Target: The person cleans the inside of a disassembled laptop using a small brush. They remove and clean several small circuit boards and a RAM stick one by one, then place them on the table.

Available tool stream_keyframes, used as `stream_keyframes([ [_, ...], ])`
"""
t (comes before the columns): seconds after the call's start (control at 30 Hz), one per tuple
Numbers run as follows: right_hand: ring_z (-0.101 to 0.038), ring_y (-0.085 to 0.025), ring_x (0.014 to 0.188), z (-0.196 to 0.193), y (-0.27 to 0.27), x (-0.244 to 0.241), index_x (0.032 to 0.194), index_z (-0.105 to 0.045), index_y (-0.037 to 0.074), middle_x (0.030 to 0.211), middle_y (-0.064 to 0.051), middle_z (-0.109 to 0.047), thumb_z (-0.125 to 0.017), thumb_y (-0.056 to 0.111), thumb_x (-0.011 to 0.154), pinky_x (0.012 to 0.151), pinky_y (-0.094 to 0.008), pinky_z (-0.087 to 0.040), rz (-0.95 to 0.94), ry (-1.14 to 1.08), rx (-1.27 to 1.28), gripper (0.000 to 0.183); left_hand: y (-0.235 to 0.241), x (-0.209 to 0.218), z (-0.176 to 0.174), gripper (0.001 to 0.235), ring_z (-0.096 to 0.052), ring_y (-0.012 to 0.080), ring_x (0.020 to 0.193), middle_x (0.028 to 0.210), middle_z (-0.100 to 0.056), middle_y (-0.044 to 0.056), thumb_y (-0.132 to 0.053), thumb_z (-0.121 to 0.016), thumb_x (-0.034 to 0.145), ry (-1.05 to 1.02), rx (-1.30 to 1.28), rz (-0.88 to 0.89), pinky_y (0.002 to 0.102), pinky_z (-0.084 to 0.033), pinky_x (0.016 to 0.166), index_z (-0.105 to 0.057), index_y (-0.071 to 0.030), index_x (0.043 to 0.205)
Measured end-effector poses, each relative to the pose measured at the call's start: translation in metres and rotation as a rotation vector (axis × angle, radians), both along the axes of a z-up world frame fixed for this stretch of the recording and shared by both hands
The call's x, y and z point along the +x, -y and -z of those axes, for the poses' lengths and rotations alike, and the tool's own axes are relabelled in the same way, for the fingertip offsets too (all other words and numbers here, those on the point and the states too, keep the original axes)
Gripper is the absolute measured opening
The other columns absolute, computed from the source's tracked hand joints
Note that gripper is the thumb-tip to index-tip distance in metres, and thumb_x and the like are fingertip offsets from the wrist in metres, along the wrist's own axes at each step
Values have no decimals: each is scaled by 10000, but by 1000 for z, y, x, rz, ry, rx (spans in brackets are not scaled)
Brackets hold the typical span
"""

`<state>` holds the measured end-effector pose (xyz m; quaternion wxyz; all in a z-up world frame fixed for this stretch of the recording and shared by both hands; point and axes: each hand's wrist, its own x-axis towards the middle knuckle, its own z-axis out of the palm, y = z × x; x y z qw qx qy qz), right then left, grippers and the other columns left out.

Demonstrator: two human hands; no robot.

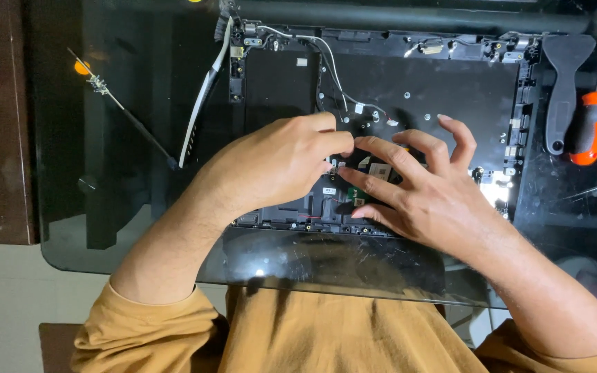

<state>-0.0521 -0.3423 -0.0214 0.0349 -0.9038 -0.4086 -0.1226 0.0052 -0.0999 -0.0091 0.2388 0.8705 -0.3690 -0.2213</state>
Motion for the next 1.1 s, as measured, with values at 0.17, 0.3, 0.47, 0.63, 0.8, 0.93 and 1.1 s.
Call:
stream_keyframes([
  [0.17,-515,-269,1199,-2,-1,0,1378,-685,336,1382,27,-576,-681,673,973,1106,-570,-302,11,12,-12,527,-16,-2,-23,369,-715,342,803,1124,-565,77,-37,-741,878,48,-70,-61,496,-579,682,-593,-114,1207],
  [0.3,-508,-279,1228,-3,-1,1,1378,-686,344,1379,24,-590,-684,680,966,1103,-553,-296,3,8,-2,531,-26,-8,-23,176,-621,274,543,898,-620,25,-110,-654,963,291,-70,-53,432,-462,398,-812,-161,905],
  [0.47,-494,-303,1296,-5,-1,2,1367,-702,307,1471,3,-564,-702,683,948,1117,-555,-269,-9,-18,20,563,-25,-9,-11,243,-593,263,541,748,-516,21,-99,-624,967,332,4,-46,433,-434,391,-731,-172,761],
  [0.63,-524,-297,1243,-5,-1,3,1345,-700,307,1461,-1,-567,-698,653,975,1097,-544,-274,-11,-25,40,507,-27,-6,-6,110,-672,244,639,876,-651,-1,-187,-724,961,402,-84,-61,409,-519,424,-803,-146,1026],
  [0.8,-520,-294,1246,-4,-2,3,1339,-713,312,1441,28,-591,-680,659,974,1107,-548,-270,-6,-32,21,505,-22,-4,-3,88,-663,229,585,851,-655,-2,-194,-715,993,368,-113,-147,378,-551,447,-786,-143,1002],
  [0.93,-520,-281,1239,-6,-1,2,1339,-698,294,1453,24,-576,-691,654,973,1083,-542,-298,-11,-23,28,514,-8,-8,3,112,-671,208,663,822,-678,29,-220,-790,916,186,-254,-352,372,-533,594,-768,-119,959],
  [1.1,-535,-258,1144,-12,5,3,1266,-749,269,1328,-5,-628,-710,597,1031,1043,-477,-290,33,76,107,405,6,-13,23,161,-697,238,643,760,-746,34,-237,-842,837,103,-170,-482,409,-531,596,-749,-108,820],
])
